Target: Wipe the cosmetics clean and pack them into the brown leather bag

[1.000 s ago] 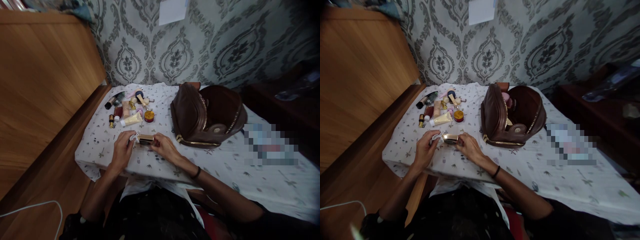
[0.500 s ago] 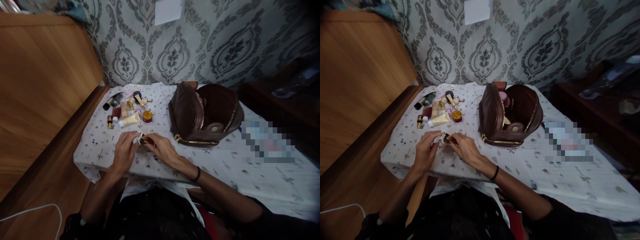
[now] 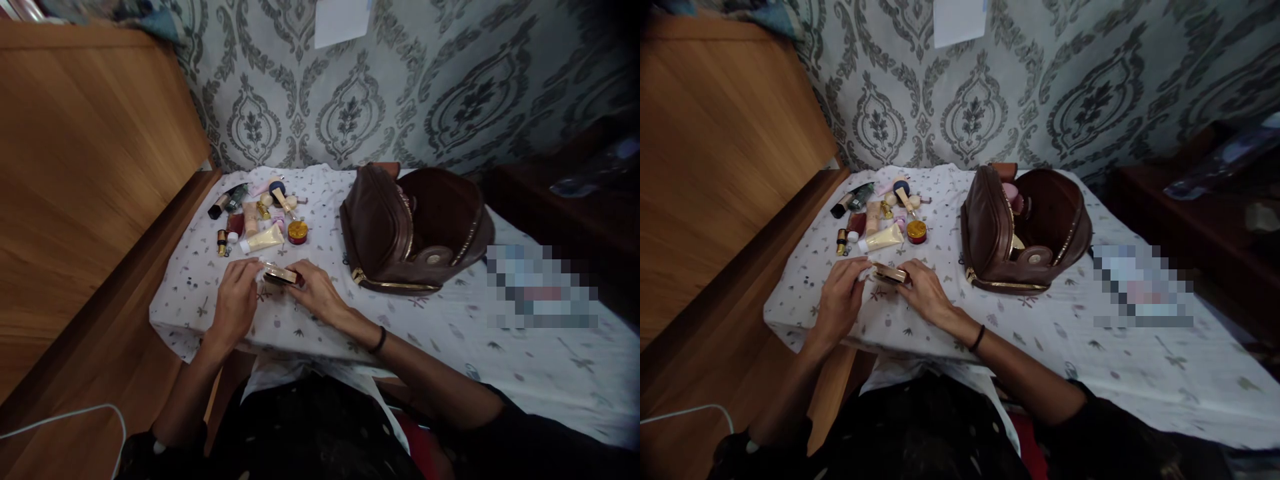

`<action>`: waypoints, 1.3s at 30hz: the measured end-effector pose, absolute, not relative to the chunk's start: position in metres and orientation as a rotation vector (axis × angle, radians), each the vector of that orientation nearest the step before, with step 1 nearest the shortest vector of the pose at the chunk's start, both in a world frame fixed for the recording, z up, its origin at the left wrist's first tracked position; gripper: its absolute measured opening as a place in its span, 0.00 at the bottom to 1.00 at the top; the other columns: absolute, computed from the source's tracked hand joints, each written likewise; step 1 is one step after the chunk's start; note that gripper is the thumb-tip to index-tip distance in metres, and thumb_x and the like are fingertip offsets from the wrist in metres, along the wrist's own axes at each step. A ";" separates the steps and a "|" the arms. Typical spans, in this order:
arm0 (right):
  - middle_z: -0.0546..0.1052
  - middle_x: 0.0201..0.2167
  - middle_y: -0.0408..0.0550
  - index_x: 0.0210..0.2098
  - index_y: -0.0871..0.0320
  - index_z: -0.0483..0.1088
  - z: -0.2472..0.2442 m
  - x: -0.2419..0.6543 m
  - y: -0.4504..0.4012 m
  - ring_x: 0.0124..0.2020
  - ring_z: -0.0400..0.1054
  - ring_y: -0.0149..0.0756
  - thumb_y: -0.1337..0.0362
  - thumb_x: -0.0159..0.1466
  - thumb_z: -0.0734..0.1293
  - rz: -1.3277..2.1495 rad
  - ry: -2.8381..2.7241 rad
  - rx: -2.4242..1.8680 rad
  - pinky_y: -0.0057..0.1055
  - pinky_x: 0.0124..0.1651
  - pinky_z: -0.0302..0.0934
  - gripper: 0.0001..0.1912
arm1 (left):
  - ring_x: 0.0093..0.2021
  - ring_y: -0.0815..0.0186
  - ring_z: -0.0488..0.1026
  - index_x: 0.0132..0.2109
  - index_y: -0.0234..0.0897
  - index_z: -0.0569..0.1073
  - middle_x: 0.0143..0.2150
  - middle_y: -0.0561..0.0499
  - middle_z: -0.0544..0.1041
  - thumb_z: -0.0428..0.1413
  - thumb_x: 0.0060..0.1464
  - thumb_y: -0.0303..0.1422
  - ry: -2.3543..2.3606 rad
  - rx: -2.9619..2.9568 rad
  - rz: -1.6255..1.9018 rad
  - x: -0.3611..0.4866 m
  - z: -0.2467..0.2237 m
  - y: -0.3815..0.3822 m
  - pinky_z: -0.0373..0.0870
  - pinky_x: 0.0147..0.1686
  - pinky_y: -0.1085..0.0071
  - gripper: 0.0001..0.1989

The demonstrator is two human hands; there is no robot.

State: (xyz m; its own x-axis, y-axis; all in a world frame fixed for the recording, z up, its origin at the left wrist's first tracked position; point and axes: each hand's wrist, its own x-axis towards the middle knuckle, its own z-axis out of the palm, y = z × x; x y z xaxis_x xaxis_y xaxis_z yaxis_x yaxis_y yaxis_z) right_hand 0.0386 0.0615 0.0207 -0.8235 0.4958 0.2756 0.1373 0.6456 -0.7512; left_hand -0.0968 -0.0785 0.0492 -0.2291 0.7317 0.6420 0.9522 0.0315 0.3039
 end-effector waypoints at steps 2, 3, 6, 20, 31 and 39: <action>0.72 0.34 0.45 0.39 0.58 0.72 0.020 0.033 0.062 0.34 0.66 0.34 0.74 0.56 0.68 1.075 -2.389 -0.472 0.31 0.40 0.61 0.12 | 0.51 0.57 0.70 0.49 0.38 0.72 0.48 0.44 0.76 0.45 0.59 0.18 -2.002 -1.716 -0.922 -0.096 0.048 -0.078 0.71 0.53 0.55 0.18; 0.71 0.33 0.45 0.39 0.58 0.73 0.019 0.031 0.062 0.34 0.66 0.34 0.75 0.56 0.67 1.088 -2.383 -0.461 0.30 0.40 0.60 0.12 | 0.51 0.56 0.70 0.50 0.38 0.72 0.48 0.44 0.76 0.45 0.59 0.18 -1.994 -1.735 -0.882 -0.093 0.048 -0.077 0.71 0.53 0.55 0.18; 0.72 0.32 0.46 0.37 0.60 0.73 0.017 0.025 0.060 0.34 0.66 0.35 0.77 0.55 0.64 1.069 -2.372 -0.472 0.31 0.40 0.60 0.13 | 0.52 0.55 0.68 0.51 0.36 0.72 0.49 0.42 0.75 0.46 0.59 0.18 -1.946 -1.844 -0.790 -0.080 0.045 -0.074 0.71 0.54 0.54 0.18; 0.77 0.37 0.47 0.48 0.61 0.72 0.029 0.021 0.110 0.37 0.71 0.33 0.78 0.55 0.58 1.238 -2.542 -0.107 0.29 0.42 0.63 0.24 | 0.56 0.55 0.69 0.51 0.32 0.72 0.53 0.40 0.76 0.46 0.63 0.21 -1.752 -1.930 -0.679 -0.063 0.030 -0.072 0.73 0.53 0.56 0.14; 0.77 0.28 0.43 0.41 0.58 0.77 0.085 -0.046 0.103 0.29 0.68 0.33 0.62 0.57 0.73 0.842 -2.987 -0.127 0.27 0.35 0.56 0.13 | 0.54 0.56 0.72 0.45 0.34 0.74 0.49 0.42 0.78 0.46 0.66 0.26 -1.572 -1.891 -0.433 -0.072 0.019 -0.057 0.71 0.45 0.63 0.11; 0.70 0.20 0.41 0.33 0.62 0.76 0.067 -0.037 0.121 0.23 0.61 0.29 0.65 0.63 0.64 0.922 -2.848 -0.294 0.27 0.29 0.50 0.09 | 0.53 0.57 0.73 0.41 0.32 0.74 0.46 0.41 0.79 0.50 0.65 0.24 -1.480 -2.128 -0.277 -0.087 0.010 -0.051 0.70 0.43 0.64 0.08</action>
